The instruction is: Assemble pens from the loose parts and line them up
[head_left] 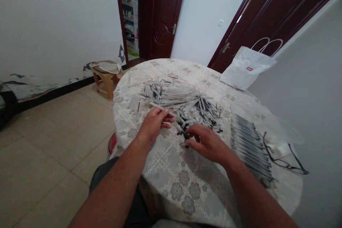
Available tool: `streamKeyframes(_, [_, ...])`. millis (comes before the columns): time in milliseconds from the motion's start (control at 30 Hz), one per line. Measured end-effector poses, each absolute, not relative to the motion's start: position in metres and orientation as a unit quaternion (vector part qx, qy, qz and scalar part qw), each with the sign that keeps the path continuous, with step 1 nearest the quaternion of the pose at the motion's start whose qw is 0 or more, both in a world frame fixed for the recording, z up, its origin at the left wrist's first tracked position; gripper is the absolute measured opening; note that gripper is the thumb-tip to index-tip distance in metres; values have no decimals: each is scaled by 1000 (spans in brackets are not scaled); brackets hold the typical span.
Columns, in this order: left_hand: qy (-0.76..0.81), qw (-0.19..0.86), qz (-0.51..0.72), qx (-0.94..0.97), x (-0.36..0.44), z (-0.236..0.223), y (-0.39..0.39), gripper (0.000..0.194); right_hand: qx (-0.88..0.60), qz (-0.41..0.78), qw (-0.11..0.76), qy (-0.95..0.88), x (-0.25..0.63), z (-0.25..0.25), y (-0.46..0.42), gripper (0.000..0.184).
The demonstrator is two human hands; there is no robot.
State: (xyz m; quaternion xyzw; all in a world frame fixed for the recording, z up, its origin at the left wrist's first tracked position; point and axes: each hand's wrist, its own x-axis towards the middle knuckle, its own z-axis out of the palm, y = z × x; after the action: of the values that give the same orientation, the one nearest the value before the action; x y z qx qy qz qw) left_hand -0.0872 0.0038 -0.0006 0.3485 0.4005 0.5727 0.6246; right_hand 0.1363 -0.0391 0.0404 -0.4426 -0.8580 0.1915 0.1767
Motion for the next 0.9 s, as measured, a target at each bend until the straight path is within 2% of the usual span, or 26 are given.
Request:
streamKeyframes(100, [383,634,586,329,-86,-1,5,27,-432,151,85,-885,134,31,-52,17])
streamKeyframes(200, [373,640,590,323,-84,0,5,28,-479,107,50,-870,126,16,-53,17])
streamKeyframes(333, [372,640,594,315,-83,1,5,26,-513,82,69,-852,126,6,-46,19])
streamKeyframes(633, [370,637,590,331,-85,-3,5,29,-534,59,180,-824,138,-7,-38,22])
streamKeyframes(900, [379,633,588,333,-86,-5,6,30,-554,39,152,-817,128,-8,-39,19])
